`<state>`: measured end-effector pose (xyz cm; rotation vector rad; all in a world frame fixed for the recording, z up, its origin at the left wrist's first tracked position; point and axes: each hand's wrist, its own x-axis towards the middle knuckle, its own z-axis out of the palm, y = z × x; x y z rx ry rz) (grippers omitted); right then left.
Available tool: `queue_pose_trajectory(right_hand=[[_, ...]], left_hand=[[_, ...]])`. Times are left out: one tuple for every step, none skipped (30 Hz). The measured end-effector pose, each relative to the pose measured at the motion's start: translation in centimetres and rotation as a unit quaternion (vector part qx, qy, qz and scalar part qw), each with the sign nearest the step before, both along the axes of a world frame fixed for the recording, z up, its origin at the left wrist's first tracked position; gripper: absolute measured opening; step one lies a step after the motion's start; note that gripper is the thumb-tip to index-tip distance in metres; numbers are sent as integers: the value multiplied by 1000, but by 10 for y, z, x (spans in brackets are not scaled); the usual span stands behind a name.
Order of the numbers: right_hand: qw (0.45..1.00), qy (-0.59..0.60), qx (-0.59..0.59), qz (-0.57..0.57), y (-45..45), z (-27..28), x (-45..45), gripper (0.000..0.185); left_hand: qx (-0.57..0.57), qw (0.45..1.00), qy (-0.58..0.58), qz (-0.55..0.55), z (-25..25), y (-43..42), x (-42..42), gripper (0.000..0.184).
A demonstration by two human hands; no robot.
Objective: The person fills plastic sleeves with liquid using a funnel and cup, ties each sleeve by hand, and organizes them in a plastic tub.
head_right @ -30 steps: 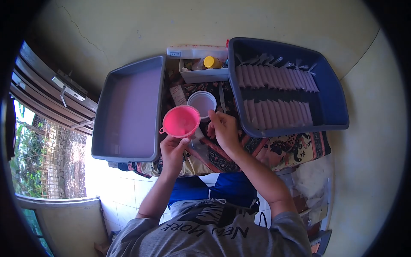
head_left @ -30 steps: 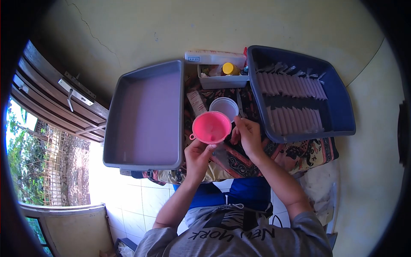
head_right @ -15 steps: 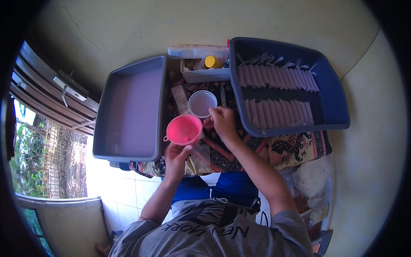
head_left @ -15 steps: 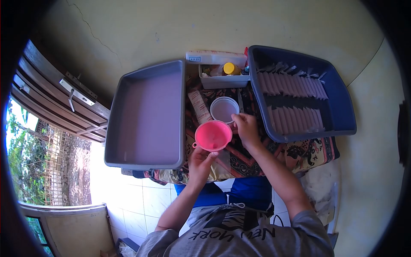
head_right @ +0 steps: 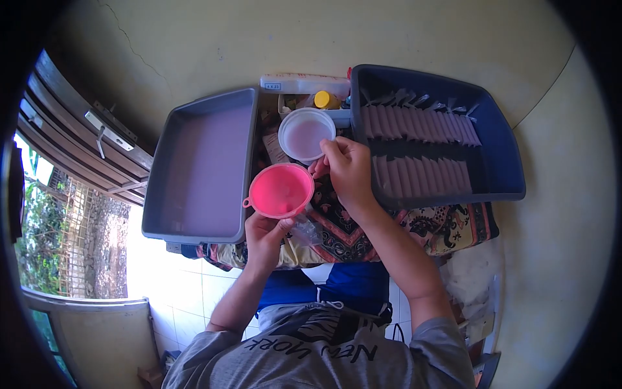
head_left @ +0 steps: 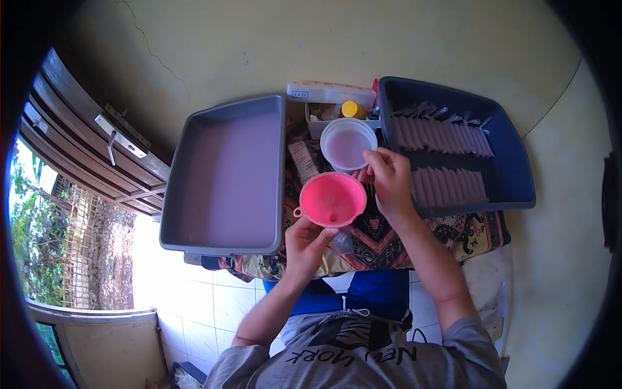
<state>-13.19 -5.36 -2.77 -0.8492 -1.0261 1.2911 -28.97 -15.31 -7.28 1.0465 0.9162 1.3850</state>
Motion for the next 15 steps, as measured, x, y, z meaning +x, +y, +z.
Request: queue_pose_trajectory(right_hand=[[1000,2,21,2,2,8,3,31],[999,5,42,4,4,17,5,31],[999,25,40,2,6,24,6,31],[999,25,42,1,7,32,8,31],[998,11,61,-3,9,41,9,31],[997,-2,80,-7,10,49,11,30],[996,-7,87,-14,10,56,11,31],[996,-7,89,-15,13,61,13,31],[995,-5,103,-11,15,65,16,30],[993,-3,116,-8,17,69,18,29],[993,-7,118,-11,16,73,18,28],[993,-7,119,-11,17,77,18,28],[992,-19,123,-16,17,81,17,29],[991,-31,126,-21,17,83,17,31],[991,-31,127,-21,18,84,17,31]], left_hand=[[2,1000,-1,-1,4,2,1,26],[0,1000,-9,-11,8,4,3,27],[-3,1000,-17,-21,11,7,4,27],[-1,1000,-17,-22,15,9,6,27],[10,1000,-10,-25,18,12,8,27],[20,999,-3,-27,21,15,10,28],[23,999,-2,-28,23,20,12,28],[19,999,-7,-36,24,24,13,28],[14,999,-13,-44,26,28,15,28],[16,999,-13,-45,28,31,16,28],[21,999,-10,-45,30,34,17,27],[25,999,-8,-45,33,37,18,27],[26,999,-7,-45,35,40,19,27],[35,998,-6,-42,36,44,21,27],[45,998,-4,-38,38,46,22,27]])
